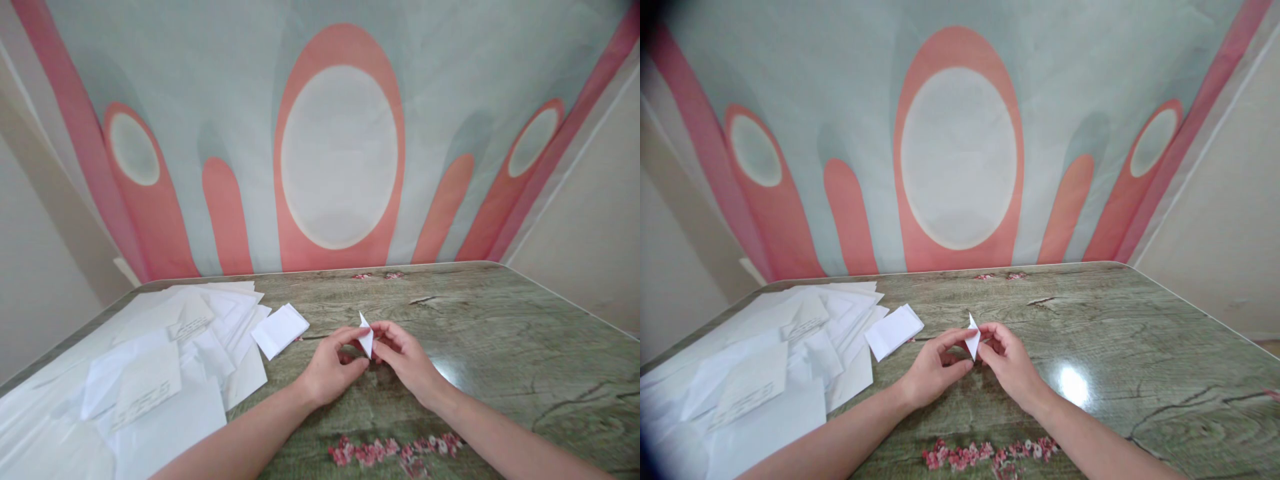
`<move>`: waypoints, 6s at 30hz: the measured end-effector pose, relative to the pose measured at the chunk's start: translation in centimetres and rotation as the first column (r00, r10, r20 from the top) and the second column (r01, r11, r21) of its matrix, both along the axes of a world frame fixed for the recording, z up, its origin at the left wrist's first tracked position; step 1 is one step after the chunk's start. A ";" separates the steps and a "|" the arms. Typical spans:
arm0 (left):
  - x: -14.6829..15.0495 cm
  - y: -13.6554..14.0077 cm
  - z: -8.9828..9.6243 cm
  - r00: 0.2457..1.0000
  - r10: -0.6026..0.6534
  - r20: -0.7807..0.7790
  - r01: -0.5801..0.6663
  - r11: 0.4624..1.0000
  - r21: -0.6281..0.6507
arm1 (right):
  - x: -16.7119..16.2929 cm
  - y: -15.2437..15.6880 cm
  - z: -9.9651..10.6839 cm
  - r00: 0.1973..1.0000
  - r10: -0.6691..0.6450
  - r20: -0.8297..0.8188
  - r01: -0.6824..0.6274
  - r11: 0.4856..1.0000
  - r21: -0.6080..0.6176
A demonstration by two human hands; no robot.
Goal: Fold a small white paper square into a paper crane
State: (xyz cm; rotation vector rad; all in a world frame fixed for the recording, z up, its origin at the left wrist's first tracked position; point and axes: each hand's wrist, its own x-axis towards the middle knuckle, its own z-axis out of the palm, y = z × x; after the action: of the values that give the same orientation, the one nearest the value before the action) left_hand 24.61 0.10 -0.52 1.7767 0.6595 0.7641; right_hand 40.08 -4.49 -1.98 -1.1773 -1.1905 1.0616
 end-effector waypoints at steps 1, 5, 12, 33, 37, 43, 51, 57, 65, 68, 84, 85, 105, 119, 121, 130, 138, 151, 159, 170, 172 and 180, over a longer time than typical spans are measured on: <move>0.0 0.0 0.0 1.000 0.002 -0.003 -0.003 1.000 -0.002 | 0.0 0.0 0.0 1.000 0.003 -0.002 -0.003 1.000 -0.002; -0.1 0.2 -0.2 1.000 0.023 0.006 -0.023 1.000 -0.016 | 0.1 -0.1 0.0 1.000 0.007 0.014 -0.006 1.000 -0.006; 0.2 0.6 -1.1 0.993 0.100 0.058 -0.092 0.987 -0.135 | -0.1 -0.1 -0.2 0.995 0.023 0.096 -0.026 0.999 0.031; 0.3 0.5 -1.3 0.978 0.163 0.130 -0.123 0.955 -0.270 | -0.4 -0.4 0.1 0.977 0.039 0.207 -0.049 0.998 0.046; 0.3 0.5 -1.2 0.981 0.184 0.062 -0.170 0.968 -0.186 | -0.4 -0.4 0.0 0.979 0.011 0.203 -0.021 0.999 0.049; 0.3 0.7 -1.4 0.983 0.181 0.039 -0.174 0.975 -0.139 | -0.1 -0.3 -0.2 0.968 -0.071 0.241 0.049 0.994 0.099; 0.3 0.7 -1.4 0.992 0.124 0.028 -0.119 0.984 -0.133 | -0.1 -0.4 0.6 0.947 -0.043 0.318 0.003 0.992 0.128; 0.3 0.8 -1.2 0.994 0.111 -0.005 -0.111 0.984 -0.136 | 0.2 -0.5 0.8 0.929 -0.033 0.369 -0.013 0.993 0.120; 0.2 0.2 -0.6 0.971 0.230 0.061 -0.230 0.973 -0.003 | 0.4 0.0 -0.1 0.949 -0.048 0.311 0.030 0.998 0.063; 0.0 0.3 -0.5 0.977 0.207 0.058 -0.209 0.977 0.042 | 0.4 -0.1 -0.1 0.943 -0.043 0.329 0.023 0.998 0.065; 0.4 1.1 -1.1 0.954 0.243 0.176 -0.181 0.934 -0.307 | -0.1 -0.4 0.0 0.917 -0.030 0.397 -0.002 0.997 0.080; 0.3 1.1 -1.1 0.955 0.238 0.177 -0.175 0.934 -0.310 | -0.1 -0.4 -0.1 0.927 -0.028 0.374 0.002 0.998 0.068; 0.4 0.9 -1.4 0.977 0.177 0.119 -0.132 0.940 -0.316 | -0.1 -0.5 0.0 0.927 -0.018 0.376 0.005 0.999 0.034; 0.3 1.0 -1.5 0.987 0.154 0.049 -0.145 0.978 -0.149 | -0.9 -0.9 0.5 0.882 0.009 0.471 -0.019 1.000 0.016; 0.3 1.0 -1.6 0.986 0.164 0.040 -0.157 0.978 -0.140 | -0.8 -0.8 0.5 0.865 0.002 0.501 -0.015 1.000 0.022; 0.3 1.0 -1.8 0.990 0.142 0.024 -0.139 0.985 -0.099 | -0.7 -0.8 0.2 0.902 -0.030 0.430 0.014 0.999 0.040; 0.3 1.0 -1.8 0.989 0.141 -0.037 -0.143 0.986 -0.082 | -0.5 -0.8 0.0 0.901 -0.163 0.402 0.126 0.985 0.117; 0.3 0.7 -1.5 0.983 0.175 -0.046 -0.177 0.983 -0.045 | -0.7 -1.1 0.2 0.819 -0.255 0.514 0.101 0.946 0.309; 0.3 0.8 -1.4 0.984 0.170 -0.045 -0.172 0.985 -0.021 | -0.5 -1.3 0.8 0.835 -0.222 0.504 0.076 0.953 0.294; 0.3 0.8 -1.6 0.987 0.156 -0.029 -0.157 0.986 -0.046 | -0.6 -1.2 0.7 0.835 -0.232 0.499 0.092 0.953 0.288; 0.3 0.8 -1.6 0.987 0.157 -0.027 -0.159 0.986 -0.048 | -0.5 -1.2 0.6 0.834 -0.231 0.501 0.091 0.953 0.288; 0.3 0.9 -1.7 0.983 0.184 -0.031 -0.185 0.982 -0.041 | -0.4 -1.1 0.5 0.834 -0.234 0.501 0.093 0.952 0.290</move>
State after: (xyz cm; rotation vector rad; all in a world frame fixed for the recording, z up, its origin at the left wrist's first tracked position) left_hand 24.93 0.96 -2.24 1.7051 0.8614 0.8454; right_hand 39.64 -5.62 -1.45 -1.3835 -1.5646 0.4311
